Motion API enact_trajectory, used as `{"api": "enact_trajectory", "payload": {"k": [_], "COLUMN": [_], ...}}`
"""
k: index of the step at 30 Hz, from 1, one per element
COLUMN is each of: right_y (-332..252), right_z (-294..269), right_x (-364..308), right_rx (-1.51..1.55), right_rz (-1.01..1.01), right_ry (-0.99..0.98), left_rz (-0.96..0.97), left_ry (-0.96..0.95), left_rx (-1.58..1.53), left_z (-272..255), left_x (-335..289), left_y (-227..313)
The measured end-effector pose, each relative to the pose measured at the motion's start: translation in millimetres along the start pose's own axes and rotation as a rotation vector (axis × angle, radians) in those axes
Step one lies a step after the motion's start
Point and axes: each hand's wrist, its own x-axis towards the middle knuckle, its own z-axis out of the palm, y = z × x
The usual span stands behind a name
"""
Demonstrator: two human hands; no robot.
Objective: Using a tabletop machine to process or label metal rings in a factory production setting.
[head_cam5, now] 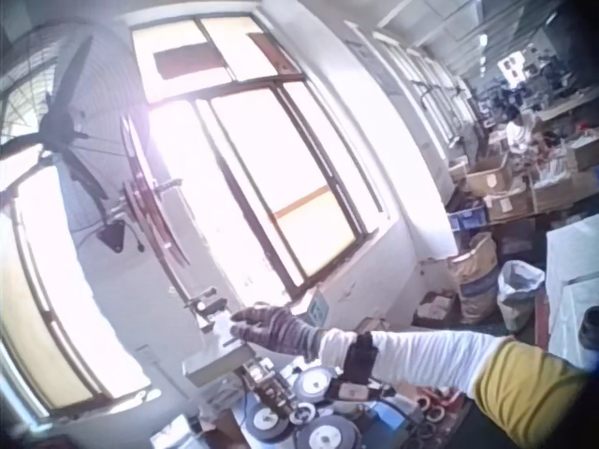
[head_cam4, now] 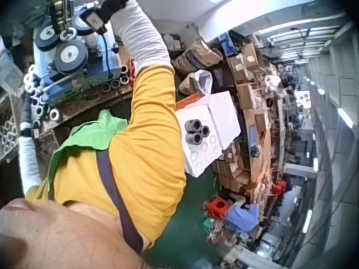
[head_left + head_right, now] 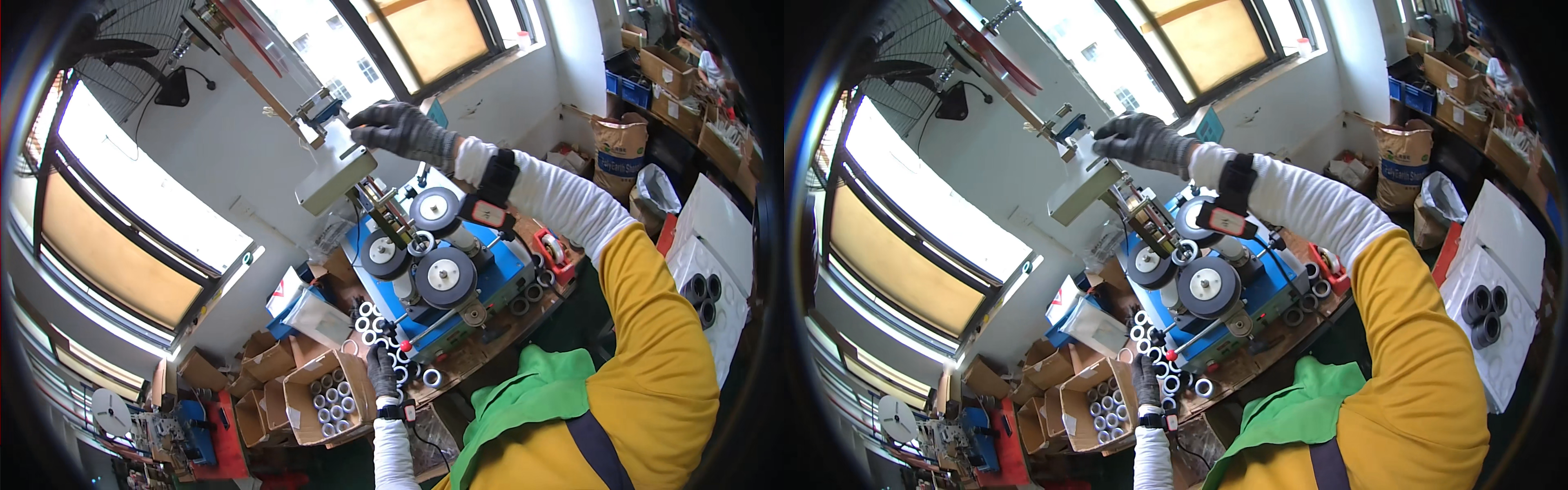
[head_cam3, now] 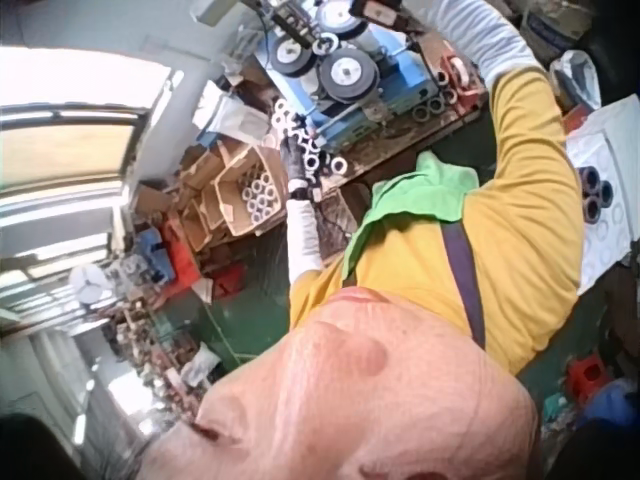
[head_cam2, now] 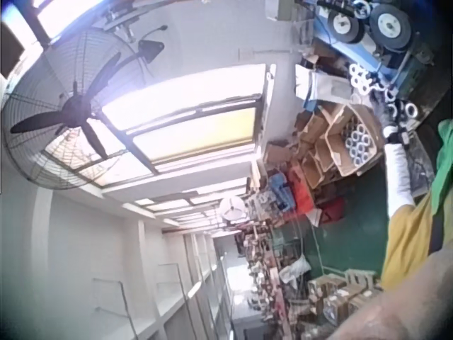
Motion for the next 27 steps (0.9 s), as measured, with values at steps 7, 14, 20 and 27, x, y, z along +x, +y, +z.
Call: {"api": "enact_trajectory", "payload": {"k": [7, 14, 20, 27], "right_y": [10, 3, 24, 51], "right_z": [3, -6, 24, 31], "right_x": [14, -35, -79, -149], "right_rx": [0.157, 0.283, 0.101, 0.222], "right_rz": [0.006, 0.433, 0.398, 0.498], "right_ry": [0.043, -0.351, -0.409, -0.490], "left_rz": [0.015, -0.031, 0.019, 0.004], "left_ry": [0.098, 0.010, -0.138, -0.269], "left_rx": [-0.084, -0.170, -0.105, -0.374], "left_z": [-17, -14, 22, 76], "left_x": [-9, -29, -15, -4], "left_y": [-27, 19, 113, 220]}}
